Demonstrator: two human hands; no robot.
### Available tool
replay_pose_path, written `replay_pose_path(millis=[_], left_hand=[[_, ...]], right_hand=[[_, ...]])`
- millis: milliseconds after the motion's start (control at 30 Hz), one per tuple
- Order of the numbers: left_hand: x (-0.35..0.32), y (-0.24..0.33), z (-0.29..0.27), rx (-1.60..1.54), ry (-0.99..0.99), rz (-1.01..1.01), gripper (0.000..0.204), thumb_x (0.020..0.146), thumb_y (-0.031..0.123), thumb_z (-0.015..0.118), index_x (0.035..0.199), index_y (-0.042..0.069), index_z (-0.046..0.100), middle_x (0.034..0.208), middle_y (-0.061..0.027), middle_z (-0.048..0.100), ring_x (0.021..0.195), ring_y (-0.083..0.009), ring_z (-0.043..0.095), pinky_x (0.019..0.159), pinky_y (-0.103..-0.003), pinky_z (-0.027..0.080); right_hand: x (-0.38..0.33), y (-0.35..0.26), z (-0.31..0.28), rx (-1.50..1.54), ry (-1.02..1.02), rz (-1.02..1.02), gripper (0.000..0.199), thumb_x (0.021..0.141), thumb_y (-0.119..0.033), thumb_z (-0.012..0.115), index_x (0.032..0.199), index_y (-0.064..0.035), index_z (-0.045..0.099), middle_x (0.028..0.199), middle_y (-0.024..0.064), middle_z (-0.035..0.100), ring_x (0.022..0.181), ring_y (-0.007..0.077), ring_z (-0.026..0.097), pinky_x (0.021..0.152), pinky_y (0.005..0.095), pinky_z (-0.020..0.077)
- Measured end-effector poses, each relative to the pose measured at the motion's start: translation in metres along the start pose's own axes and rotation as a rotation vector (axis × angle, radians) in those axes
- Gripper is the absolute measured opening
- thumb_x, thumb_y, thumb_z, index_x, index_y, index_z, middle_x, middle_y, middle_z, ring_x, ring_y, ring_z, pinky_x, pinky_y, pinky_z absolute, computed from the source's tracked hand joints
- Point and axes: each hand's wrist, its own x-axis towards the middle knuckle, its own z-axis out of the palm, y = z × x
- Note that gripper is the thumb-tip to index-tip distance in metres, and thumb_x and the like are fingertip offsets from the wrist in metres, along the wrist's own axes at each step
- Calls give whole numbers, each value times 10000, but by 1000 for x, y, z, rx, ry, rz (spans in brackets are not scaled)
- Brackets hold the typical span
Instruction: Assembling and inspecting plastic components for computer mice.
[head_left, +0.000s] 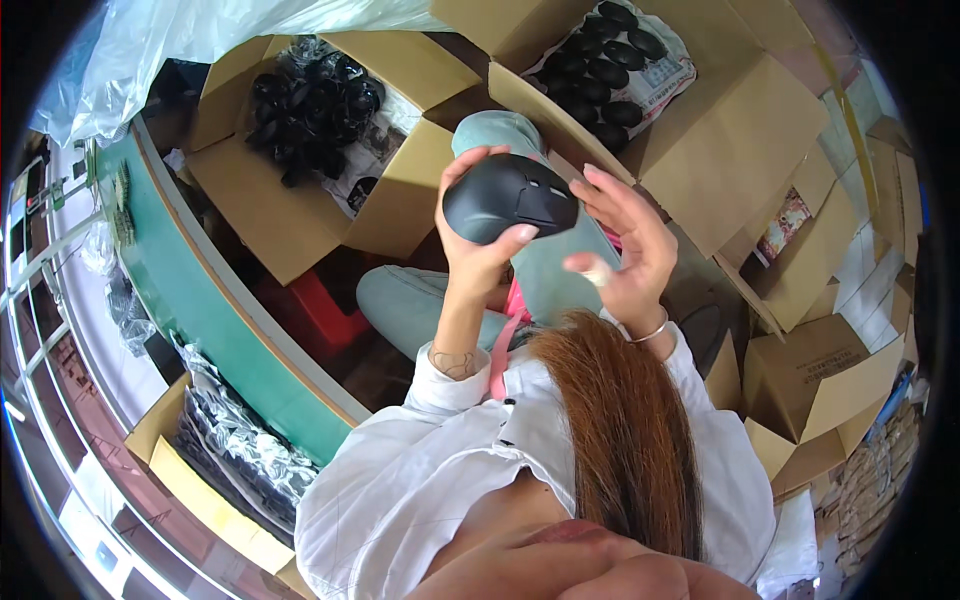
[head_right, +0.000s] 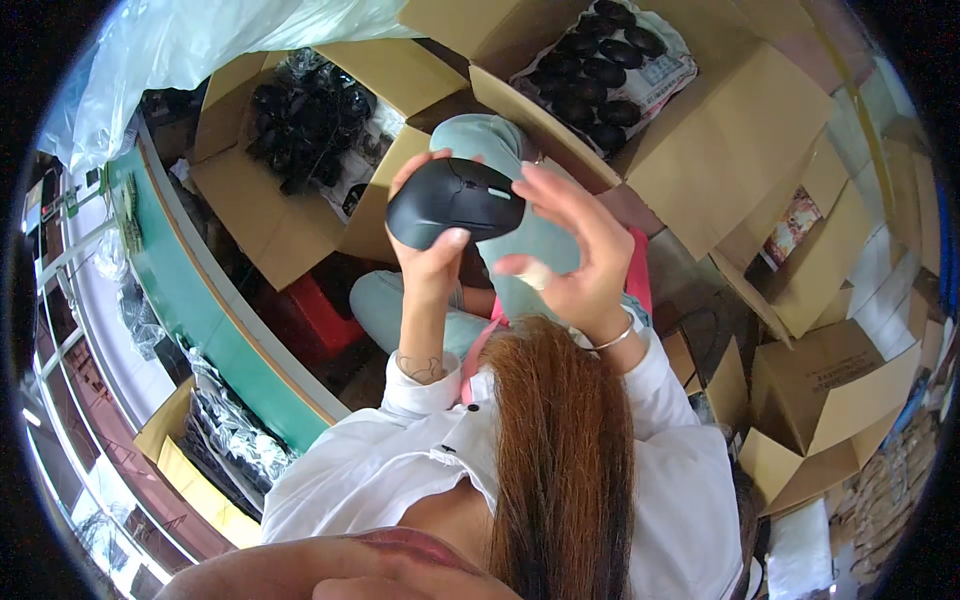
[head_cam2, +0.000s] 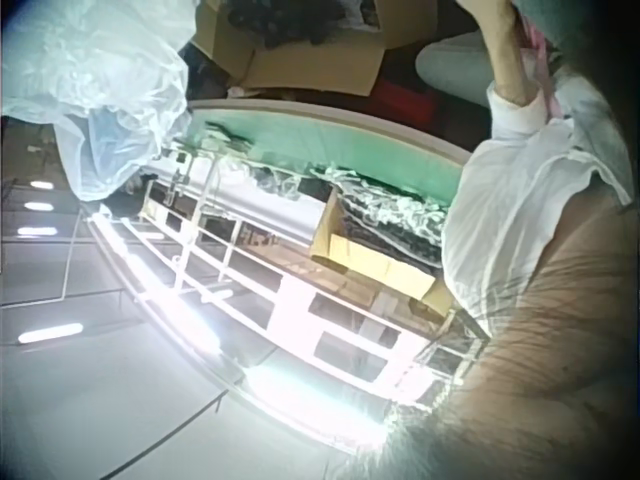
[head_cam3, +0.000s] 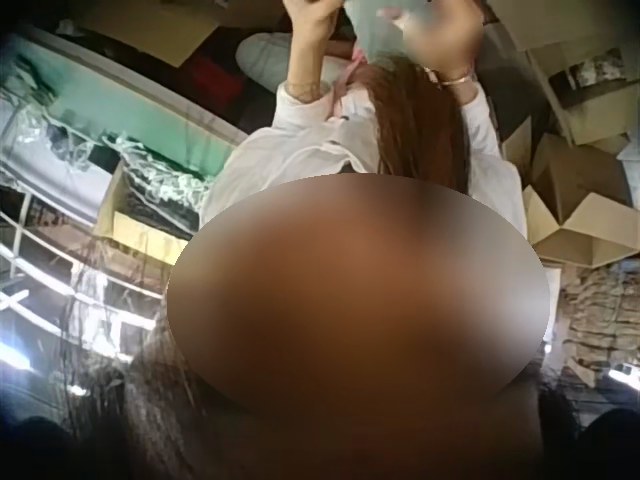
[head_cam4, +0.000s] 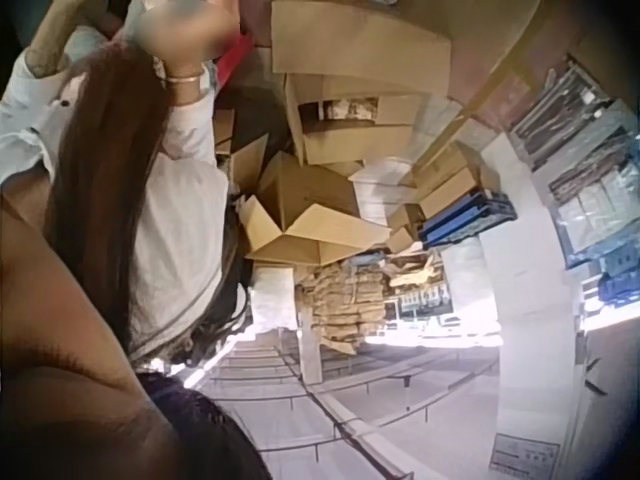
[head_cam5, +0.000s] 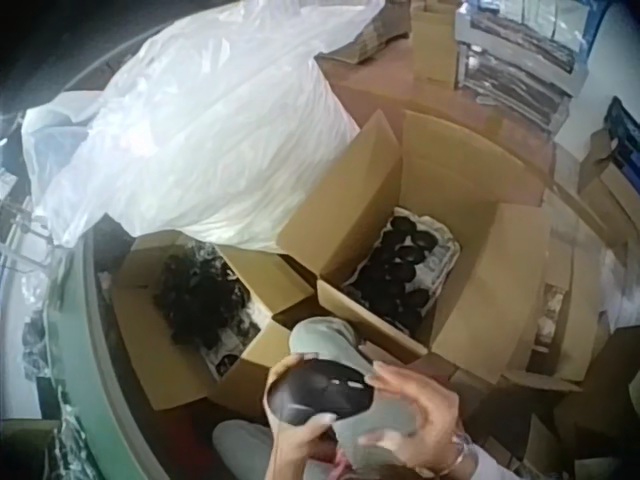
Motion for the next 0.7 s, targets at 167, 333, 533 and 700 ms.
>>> replay_pose_path(millis=[167,333,533,700], left_hand=[[19,4,-3,927,-201,573,967,551,42,861,1377,60,359,1316,-207,495,1095,-383,581,962,-476,467],[37,-38,-1,960,-497,626,1009,484,52,867,1362,54,369,1307,-203,492,1129,-379,554,919,-421,495],[85,-66,35,1089,-544,513,1039,485,78,852,1392,56,347,1424,-247,334,1251,-408,437,991,-495,433],[120,-74,49,1369,-396,244,955,598,125,822,1411,50,327,1478,-274,201,1329,-449,295,1061,-627,270]], right_hand=[[16,6,-20,253,-32,460,507,795,-86,726,1252,44,547,1206,187,597,1054,235,611,838,331,544],[69,7,-31,156,-426,937,420,934,-267,591,1271,-18,554,1215,178,573,1031,247,590,816,388,537],[110,102,-82,674,-271,1293,404,926,-272,599,1267,-57,571,1153,160,585,988,232,590,766,383,549],[180,163,-94,125,-354,977,471,857,-229,666,1264,-21,555,1121,163,620,985,265,608,795,370,534]])
